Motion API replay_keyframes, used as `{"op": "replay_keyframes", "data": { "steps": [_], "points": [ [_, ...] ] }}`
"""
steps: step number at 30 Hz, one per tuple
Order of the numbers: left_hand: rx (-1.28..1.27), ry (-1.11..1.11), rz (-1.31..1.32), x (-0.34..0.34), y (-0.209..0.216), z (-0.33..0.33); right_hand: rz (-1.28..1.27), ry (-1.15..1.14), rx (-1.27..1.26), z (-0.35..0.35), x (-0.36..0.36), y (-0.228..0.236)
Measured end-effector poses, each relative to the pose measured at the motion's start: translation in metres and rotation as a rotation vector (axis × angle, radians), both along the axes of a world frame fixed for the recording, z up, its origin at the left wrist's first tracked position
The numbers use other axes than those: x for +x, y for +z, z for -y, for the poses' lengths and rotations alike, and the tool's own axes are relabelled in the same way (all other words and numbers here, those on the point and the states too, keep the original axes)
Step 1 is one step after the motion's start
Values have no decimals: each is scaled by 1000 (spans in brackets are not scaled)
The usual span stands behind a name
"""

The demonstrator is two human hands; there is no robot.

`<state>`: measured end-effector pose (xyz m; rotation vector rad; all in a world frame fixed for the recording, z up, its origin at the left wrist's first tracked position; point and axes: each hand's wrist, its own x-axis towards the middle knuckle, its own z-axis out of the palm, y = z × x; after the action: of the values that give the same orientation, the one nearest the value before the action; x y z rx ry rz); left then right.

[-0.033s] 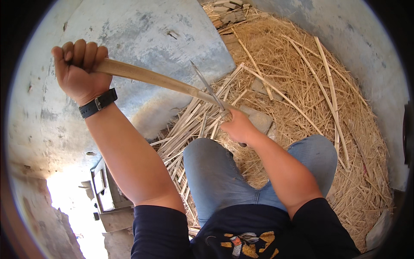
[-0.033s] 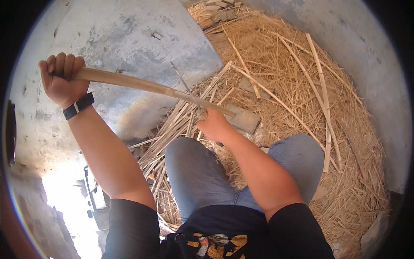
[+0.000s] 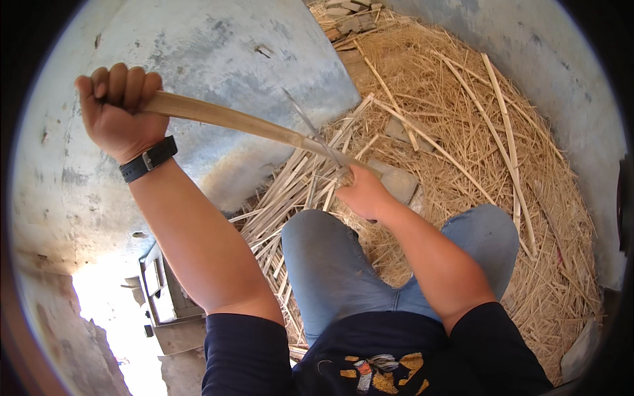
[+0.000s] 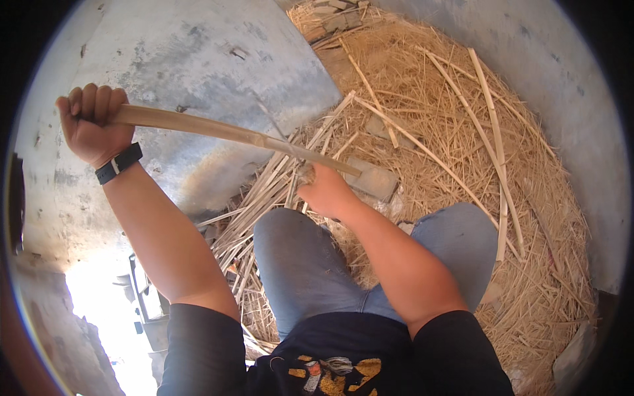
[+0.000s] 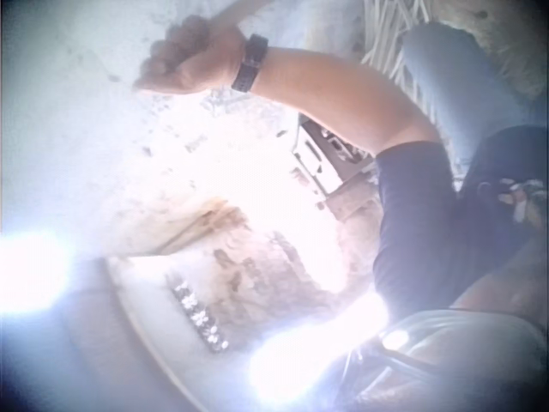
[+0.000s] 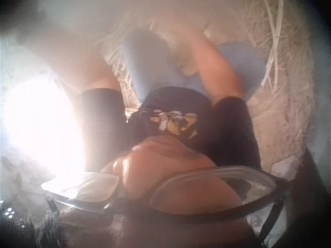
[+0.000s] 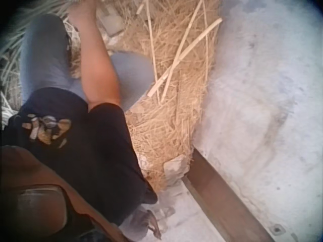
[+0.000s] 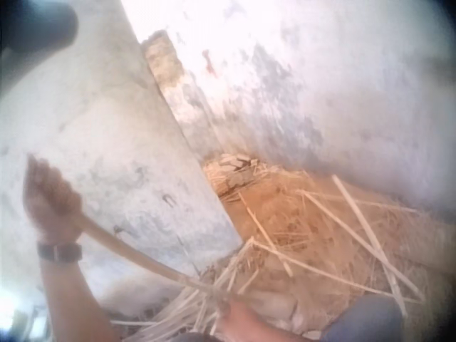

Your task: The person sits on a hay-covered floor and uses a large knife to split long bamboo stalks into thin strips. They hold the bamboo vertically against a small block and strike it with the knife to separate the fibers, then place the resulting strips into a pile.

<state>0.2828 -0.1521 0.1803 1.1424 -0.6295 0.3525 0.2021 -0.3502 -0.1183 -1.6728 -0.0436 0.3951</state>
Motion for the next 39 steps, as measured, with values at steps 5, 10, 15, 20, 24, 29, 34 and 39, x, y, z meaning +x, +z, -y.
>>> {"op": "replay_keyframes", "data": {
  "steps": [5, 10, 15, 20, 24, 29, 34, 39],
  "points": [
    [45, -442, -47, 10, 3, -69, 108, 70, -59, -10, -6, 7],
    [20, -442, -53, 17, -4, -90, -131, -10, -49, -7, 7, -46],
    [15, -446, -53, 18, -9, -114, 36, 71, -31, -24, 2, -32],
    [-22, -361, -64, 20, -12, -134, -111, -8, -262, -21, 8, -70],
    [-37, -376, -64, 18, -16, -146, -345, -9, -256, -12, 13, -85],
    [-51, -346, -60, 17, -18, -149, 168, 15, -149, -45, 10, -69],
    [-90, -157, -76, 12, -19, -135, -234, -68, -64, -27, 8, -106],
    [-94, -4, -37, 5, -20, -119, -316, -20, -86, -21, 9, -87]
  ]
}}
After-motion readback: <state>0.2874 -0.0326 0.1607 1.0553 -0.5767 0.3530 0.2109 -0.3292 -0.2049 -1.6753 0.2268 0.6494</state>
